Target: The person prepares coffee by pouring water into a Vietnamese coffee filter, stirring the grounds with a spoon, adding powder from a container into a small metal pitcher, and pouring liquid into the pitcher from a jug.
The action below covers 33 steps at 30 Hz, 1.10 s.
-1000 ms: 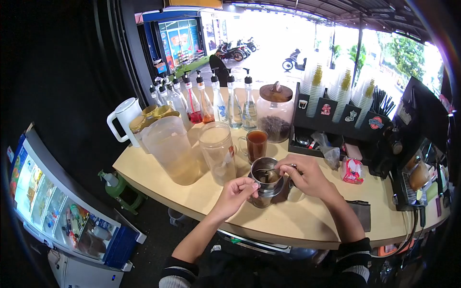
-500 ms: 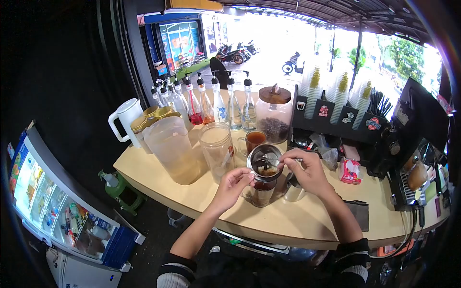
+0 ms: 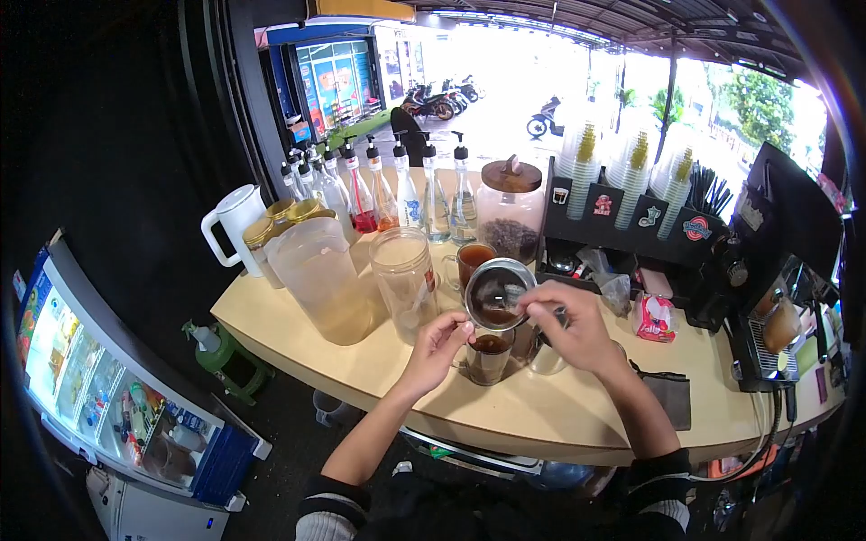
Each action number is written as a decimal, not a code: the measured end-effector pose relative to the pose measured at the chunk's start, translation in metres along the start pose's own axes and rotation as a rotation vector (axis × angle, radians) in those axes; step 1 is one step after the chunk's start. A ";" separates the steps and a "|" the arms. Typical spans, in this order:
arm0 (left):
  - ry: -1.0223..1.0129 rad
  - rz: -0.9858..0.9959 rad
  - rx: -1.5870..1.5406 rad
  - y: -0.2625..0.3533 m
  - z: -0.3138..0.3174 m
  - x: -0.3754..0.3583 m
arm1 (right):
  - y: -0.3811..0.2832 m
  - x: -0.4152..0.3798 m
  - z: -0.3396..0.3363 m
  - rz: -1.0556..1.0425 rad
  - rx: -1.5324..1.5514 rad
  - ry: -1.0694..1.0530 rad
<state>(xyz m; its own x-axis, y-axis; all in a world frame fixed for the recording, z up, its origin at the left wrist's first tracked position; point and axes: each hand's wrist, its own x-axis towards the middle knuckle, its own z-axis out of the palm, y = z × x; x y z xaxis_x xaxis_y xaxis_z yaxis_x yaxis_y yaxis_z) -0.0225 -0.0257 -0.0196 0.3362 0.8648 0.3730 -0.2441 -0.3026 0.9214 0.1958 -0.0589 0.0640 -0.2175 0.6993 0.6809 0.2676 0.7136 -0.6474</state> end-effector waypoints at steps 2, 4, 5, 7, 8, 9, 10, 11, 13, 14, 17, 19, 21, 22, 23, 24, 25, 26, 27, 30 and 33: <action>-0.003 -0.017 0.012 -0.002 -0.001 0.000 | -0.006 -0.004 0.002 -0.034 -0.121 -0.122; -0.002 -0.018 0.018 -0.006 -0.003 0.001 | -0.008 -0.003 0.007 -0.074 -0.079 -0.040; 0.003 -0.016 0.024 -0.008 -0.004 0.000 | -0.013 0.000 0.006 -0.096 -0.105 -0.010; 0.002 -0.010 0.014 -0.006 -0.004 0.000 | -0.013 0.001 0.007 -0.138 -0.103 -0.013; 0.000 0.000 0.005 -0.005 -0.004 0.001 | -0.014 0.000 0.007 -0.137 -0.103 -0.013; -0.001 0.000 0.005 -0.005 -0.004 0.000 | -0.015 -0.002 0.007 -0.105 -0.127 -0.075; 0.000 -0.001 0.012 -0.006 -0.005 0.000 | -0.016 -0.003 0.006 -0.073 -0.150 -0.136; 0.002 -0.002 0.018 -0.007 -0.006 0.001 | -0.015 -0.002 0.007 -0.073 -0.151 -0.136; -0.002 0.006 0.014 -0.009 -0.006 0.001 | -0.012 0.000 0.008 -0.185 -0.184 0.006; -0.005 0.013 0.009 -0.010 -0.007 0.000 | -0.013 -0.001 0.008 -0.185 -0.184 0.005; -0.013 0.015 0.018 -0.009 -0.008 0.001 | -0.014 -0.003 0.007 -0.028 -0.126 -0.169; -0.014 0.012 0.025 -0.009 -0.008 0.001 | -0.010 -0.004 0.009 -0.066 -0.120 -0.072; -0.015 0.009 0.032 -0.009 -0.009 0.001 | -0.010 -0.001 0.008 -0.108 -0.132 -0.064; -0.021 0.018 0.017 -0.008 -0.008 0.001 | -0.010 0.000 0.008 -0.150 -0.144 -0.055; -0.027 0.027 0.003 -0.008 -0.008 0.002 | -0.012 -0.001 0.009 -0.150 -0.144 -0.055; -0.027 0.027 0.003 -0.008 -0.008 0.002 | -0.015 -0.002 0.009 -0.103 -0.145 -0.106; -0.018 0.022 0.002 -0.008 -0.008 0.003 | -0.017 -0.003 0.009 -0.055 -0.147 -0.157; -0.010 0.016 0.001 -0.009 -0.008 0.003 | -0.016 -0.002 0.010 -0.055 -0.147 -0.157; -0.010 0.016 0.001 -0.008 -0.008 0.003 | -0.014 -0.001 0.010 -0.074 -0.138 -0.086; 0.000 0.020 0.003 -0.005 -0.006 0.003 | -0.010 -0.003 0.009 -0.059 -0.108 -0.090; -0.035 0.027 0.035 -0.005 -0.009 0.005 | -0.008 -0.002 0.008 -0.033 -0.091 -0.137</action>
<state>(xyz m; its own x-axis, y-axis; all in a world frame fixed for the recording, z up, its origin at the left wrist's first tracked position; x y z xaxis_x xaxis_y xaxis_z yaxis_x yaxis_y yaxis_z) -0.0276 -0.0168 -0.0238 0.3614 0.8420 0.4005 -0.2213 -0.3398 0.9141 0.1866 -0.0661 0.0649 -0.3520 0.6792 0.6440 0.3410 0.7338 -0.5876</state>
